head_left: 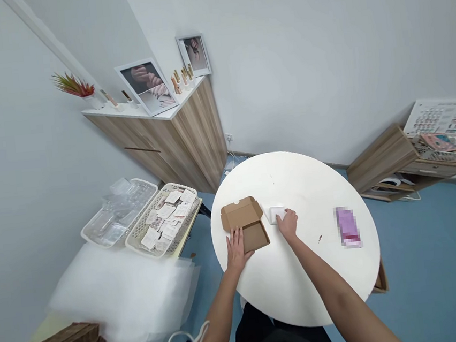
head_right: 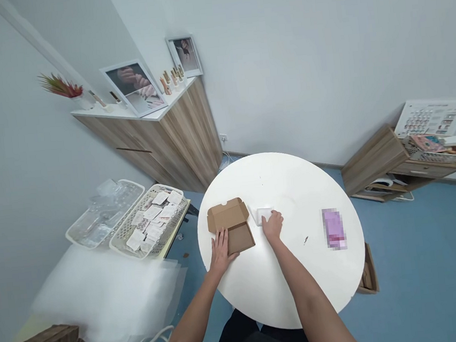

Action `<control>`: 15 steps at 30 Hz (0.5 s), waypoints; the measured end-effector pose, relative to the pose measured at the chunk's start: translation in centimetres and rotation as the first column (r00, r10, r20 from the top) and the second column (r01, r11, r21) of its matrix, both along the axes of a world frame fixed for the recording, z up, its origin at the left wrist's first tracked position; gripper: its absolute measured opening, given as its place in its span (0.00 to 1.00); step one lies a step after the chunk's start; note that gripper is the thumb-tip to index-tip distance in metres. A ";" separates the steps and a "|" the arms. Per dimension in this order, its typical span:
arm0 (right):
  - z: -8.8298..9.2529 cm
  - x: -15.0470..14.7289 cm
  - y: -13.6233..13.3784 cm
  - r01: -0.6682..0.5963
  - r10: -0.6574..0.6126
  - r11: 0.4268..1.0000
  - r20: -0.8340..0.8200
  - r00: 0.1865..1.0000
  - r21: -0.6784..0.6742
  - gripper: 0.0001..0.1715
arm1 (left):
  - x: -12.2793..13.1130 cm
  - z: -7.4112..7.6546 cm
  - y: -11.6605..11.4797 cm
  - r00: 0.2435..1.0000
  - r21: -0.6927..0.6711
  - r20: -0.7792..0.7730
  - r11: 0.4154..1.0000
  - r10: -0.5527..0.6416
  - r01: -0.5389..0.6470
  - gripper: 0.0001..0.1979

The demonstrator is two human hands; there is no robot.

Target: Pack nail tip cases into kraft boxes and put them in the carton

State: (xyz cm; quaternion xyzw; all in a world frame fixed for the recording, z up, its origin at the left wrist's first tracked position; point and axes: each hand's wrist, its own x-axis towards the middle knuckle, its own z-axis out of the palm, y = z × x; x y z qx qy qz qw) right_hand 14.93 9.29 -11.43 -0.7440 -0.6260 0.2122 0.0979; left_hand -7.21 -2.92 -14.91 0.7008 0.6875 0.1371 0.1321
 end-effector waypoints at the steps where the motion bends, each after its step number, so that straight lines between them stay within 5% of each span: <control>1: -0.6 0.4 0.6 0.082 -0.082 0.995 0.006 0.997 -0.061 0.36 | 0.0 -0.1 0.0 1.000 0.002 0.011 1.000 0.010 -0.010 0.51; 5: -2.7 1.0 1.8 0.236 -0.246 0.964 -0.064 0.967 -0.125 0.42 | 0.3 -0.4 0.0 0.998 0.002 0.059 1.000 0.023 -0.024 0.55; 9: -3.9 0.7 2.0 0.155 -0.159 0.987 -0.205 0.966 -0.035 0.37 | 0.4 -0.3 0.0 0.997 -0.004 0.077 1.000 0.031 -0.031 0.55; 15: -2.4 0.4 1.5 0.066 -0.086 0.995 -0.271 0.959 -0.080 0.30 | 0.4 0.1 0.0 0.995 0.016 0.094 1.000 0.012 -0.014 0.54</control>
